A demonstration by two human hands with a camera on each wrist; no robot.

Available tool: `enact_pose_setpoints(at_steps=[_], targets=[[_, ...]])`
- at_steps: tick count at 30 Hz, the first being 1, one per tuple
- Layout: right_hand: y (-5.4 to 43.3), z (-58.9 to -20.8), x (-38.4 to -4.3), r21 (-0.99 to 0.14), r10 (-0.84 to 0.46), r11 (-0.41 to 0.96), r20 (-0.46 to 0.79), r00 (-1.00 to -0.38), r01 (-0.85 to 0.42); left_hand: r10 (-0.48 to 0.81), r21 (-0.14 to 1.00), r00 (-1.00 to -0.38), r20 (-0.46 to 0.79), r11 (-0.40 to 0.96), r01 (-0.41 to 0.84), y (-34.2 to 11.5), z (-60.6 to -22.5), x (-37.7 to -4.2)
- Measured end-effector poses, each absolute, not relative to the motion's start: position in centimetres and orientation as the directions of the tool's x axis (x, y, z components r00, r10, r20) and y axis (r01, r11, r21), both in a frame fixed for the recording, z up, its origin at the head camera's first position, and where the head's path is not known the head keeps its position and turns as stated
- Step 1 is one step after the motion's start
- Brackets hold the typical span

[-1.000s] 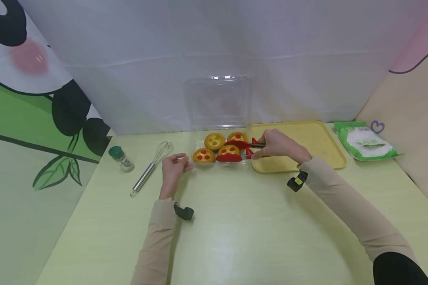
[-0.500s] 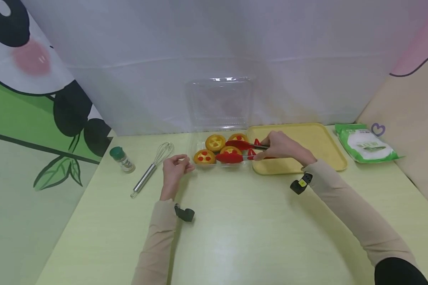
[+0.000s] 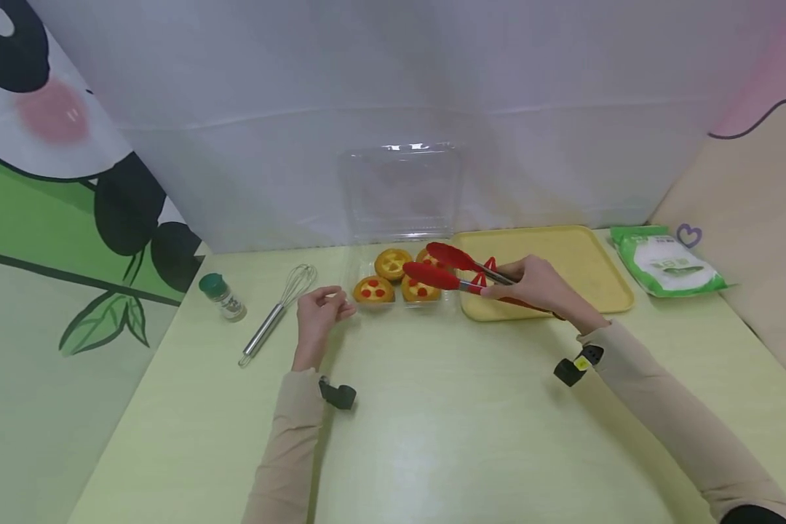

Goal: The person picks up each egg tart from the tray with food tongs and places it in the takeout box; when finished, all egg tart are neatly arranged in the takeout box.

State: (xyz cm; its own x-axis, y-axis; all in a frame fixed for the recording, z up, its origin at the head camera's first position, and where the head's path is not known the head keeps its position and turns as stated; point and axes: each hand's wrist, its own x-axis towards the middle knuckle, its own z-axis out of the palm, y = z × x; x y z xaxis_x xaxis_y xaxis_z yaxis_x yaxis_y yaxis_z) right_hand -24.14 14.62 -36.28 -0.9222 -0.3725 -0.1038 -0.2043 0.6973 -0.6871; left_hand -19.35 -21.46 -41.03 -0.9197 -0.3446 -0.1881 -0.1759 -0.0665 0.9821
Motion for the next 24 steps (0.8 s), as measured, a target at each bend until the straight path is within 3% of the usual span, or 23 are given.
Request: enact_pose_setpoints(at_steps=[8, 24], targets=[[19.6, -36.6, -20.6, -0.696, -0.265, 0.708, -0.108, -0.958, -0.118, -0.345, 0.979, -0.916, -0.204, -0.058, -0.196, -21.4, -40.7, -19.2], [31.1, -37.6, -11.9, -0.578, 0.022, 0.811, -0.116, -0.993, 0.085, -0.325, 0.977, -0.922, -0.211, -0.063, -0.201, -21.6, -40.7, -19.3]])
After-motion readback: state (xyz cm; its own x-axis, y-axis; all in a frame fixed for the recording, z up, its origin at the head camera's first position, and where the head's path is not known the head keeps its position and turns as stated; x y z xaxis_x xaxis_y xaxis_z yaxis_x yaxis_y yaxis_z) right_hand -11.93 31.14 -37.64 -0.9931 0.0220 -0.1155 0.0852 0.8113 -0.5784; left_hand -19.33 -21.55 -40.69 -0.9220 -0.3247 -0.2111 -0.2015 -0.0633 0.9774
